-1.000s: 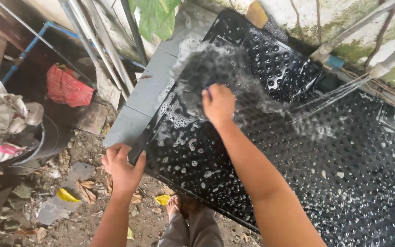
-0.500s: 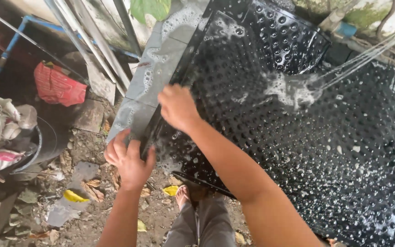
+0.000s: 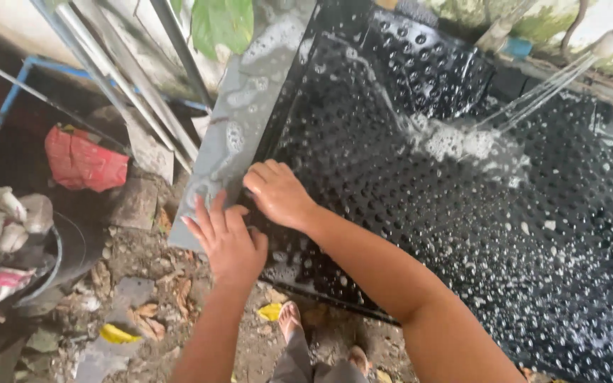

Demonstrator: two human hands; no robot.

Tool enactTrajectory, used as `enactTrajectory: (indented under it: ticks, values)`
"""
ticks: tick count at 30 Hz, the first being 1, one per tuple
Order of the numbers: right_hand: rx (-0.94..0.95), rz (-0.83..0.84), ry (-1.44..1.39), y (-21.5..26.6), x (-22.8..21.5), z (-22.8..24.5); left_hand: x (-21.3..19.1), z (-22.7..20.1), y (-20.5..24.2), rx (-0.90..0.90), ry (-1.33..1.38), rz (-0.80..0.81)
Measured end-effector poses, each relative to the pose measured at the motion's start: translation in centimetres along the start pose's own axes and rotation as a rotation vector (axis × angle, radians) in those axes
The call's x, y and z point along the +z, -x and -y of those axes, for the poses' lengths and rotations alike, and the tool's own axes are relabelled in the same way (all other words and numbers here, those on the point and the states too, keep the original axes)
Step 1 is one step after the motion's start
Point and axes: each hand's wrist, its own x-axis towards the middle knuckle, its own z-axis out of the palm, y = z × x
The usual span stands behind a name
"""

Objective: Scrubbing a rubber car floor mat with soap and rinsing it with water.

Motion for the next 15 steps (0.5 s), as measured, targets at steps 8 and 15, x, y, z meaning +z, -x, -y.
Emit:
enactTrajectory:
  ticks: [8,15]
  values:
    - [0.428,-0.001,0.087,-10.3,-3.1,-17.0,0.6,-1.0,-0.9,0.068,0.065,0.017]
    - [0.562,-0.117,0.387,-15.0,-1.6,-29.5,-0.1,-1.4,-1.2,0.047,0.044,-0.005]
